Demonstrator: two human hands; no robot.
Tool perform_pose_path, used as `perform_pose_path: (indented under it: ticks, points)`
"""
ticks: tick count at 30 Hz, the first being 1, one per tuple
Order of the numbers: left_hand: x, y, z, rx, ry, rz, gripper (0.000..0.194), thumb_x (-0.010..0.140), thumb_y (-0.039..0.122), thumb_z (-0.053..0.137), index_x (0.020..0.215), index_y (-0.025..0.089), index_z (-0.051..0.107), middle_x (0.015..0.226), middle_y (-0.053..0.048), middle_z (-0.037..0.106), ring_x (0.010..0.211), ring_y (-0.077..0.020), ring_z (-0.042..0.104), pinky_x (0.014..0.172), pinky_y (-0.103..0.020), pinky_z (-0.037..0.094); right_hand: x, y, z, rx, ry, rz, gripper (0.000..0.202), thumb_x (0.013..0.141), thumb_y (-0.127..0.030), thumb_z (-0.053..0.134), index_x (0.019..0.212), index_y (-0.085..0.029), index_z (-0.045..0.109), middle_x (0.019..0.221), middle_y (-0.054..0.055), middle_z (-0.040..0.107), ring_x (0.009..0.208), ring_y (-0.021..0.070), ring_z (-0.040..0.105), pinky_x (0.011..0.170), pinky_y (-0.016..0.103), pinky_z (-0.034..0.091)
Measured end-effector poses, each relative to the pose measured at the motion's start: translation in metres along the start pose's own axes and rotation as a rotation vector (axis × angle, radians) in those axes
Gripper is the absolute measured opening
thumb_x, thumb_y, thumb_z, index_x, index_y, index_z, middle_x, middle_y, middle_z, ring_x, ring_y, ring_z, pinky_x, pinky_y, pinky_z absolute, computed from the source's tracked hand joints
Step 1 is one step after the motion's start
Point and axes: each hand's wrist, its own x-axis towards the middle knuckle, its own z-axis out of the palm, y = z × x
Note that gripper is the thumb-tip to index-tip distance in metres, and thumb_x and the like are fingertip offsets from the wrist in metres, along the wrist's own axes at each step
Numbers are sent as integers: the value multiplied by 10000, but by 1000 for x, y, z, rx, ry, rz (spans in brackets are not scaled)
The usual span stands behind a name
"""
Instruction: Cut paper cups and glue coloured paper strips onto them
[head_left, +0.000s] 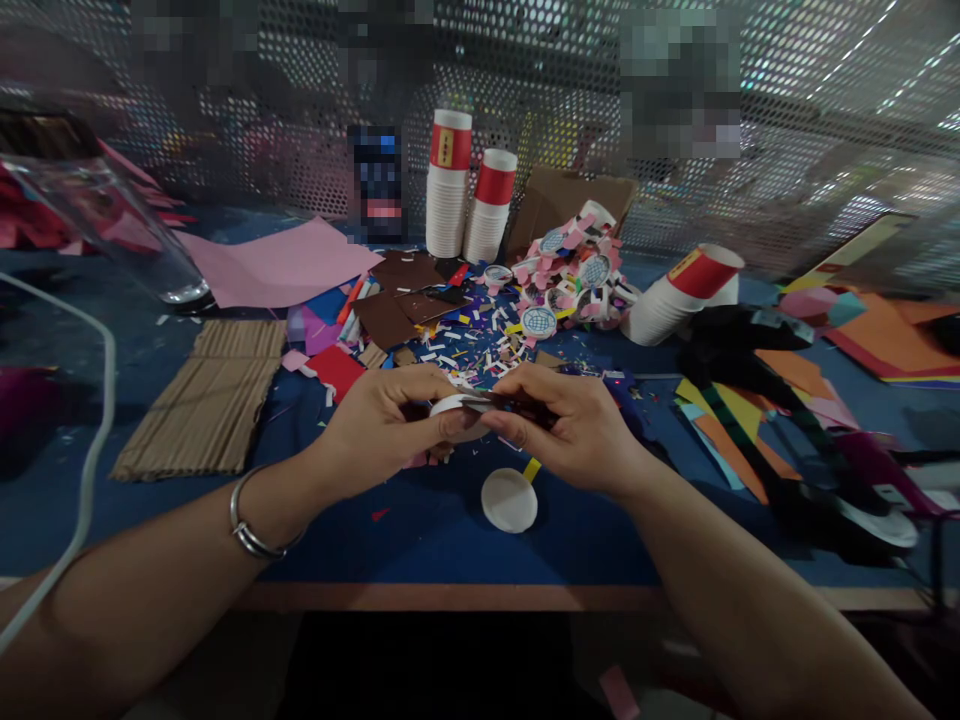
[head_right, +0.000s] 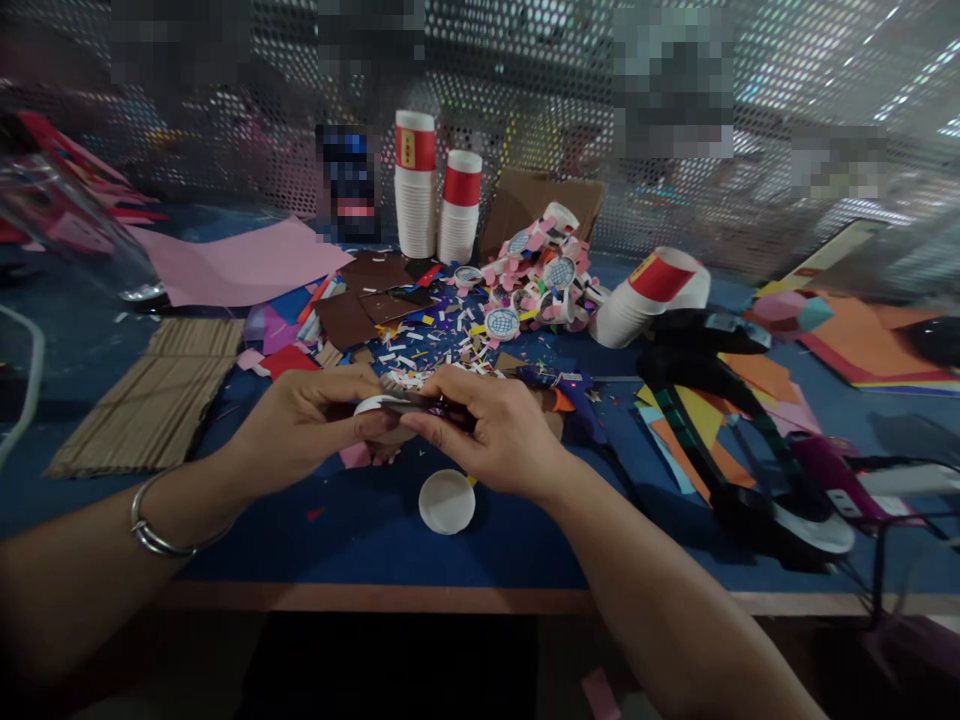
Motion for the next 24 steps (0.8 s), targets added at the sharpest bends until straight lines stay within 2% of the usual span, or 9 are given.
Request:
perform_pose_path:
  ticks: [6, 12, 16, 20, 24]
  points:
    - [1, 1, -3, -9, -25, -74, 216, 868, 343, 801, 816, 136, 766, 715, -21, 684, 566, -124, 666, 522, -221, 565, -1, 1, 1, 15, -6, 51, 230, 1003, -387, 688, 935, -168, 682, 698, -34, 577, 568, 79, 496, 526, 238, 378]
    - [4, 4, -7, 82, -88, -14, 203, 889, 306, 772, 760, 150, 753, 701, -24, 686, 579, -107, 631, 525, -201, 539, 0, 2, 2, -1, -49, 72, 245, 1007, -408, 669, 916, -181, 673, 697, -33, 584, 572, 82, 487, 542, 246, 371]
    - [4, 3, -7, 79, -59, -40, 144, 870, 290, 778, 822, 154, 778, 743, -23, 701, 581, -104, 636, 507, -192, 534, 1, 0, 2, 21, -61, 102, 288, 1018, -439, 646, 893, -180, 671, 706, -23, 594, 577, 87, 490, 543, 252, 368]
    - [4, -2, -6, 47, -63, -80, 171, 859, 310, 790, 851, 140, 769, 785, -31, 714, 581, -109, 651, 535, -216, 560, 1, -2, 3, 18, -62, 121, 306, 1029, -445, 623, 869, -187, 664, 709, -16, 595, 590, 94, 490, 561, 266, 369]
    - [3, -4, -6, 3, -41, -168, 251, 859, 365, 808, 874, 123, 745, 721, -37, 715, 581, -128, 668, 533, -227, 557, 2, -1, 3, 31, 15, 178, 327, 1020, -482, 628, 868, -192, 645, 709, -19, 591, 579, 94, 488, 549, 264, 362]
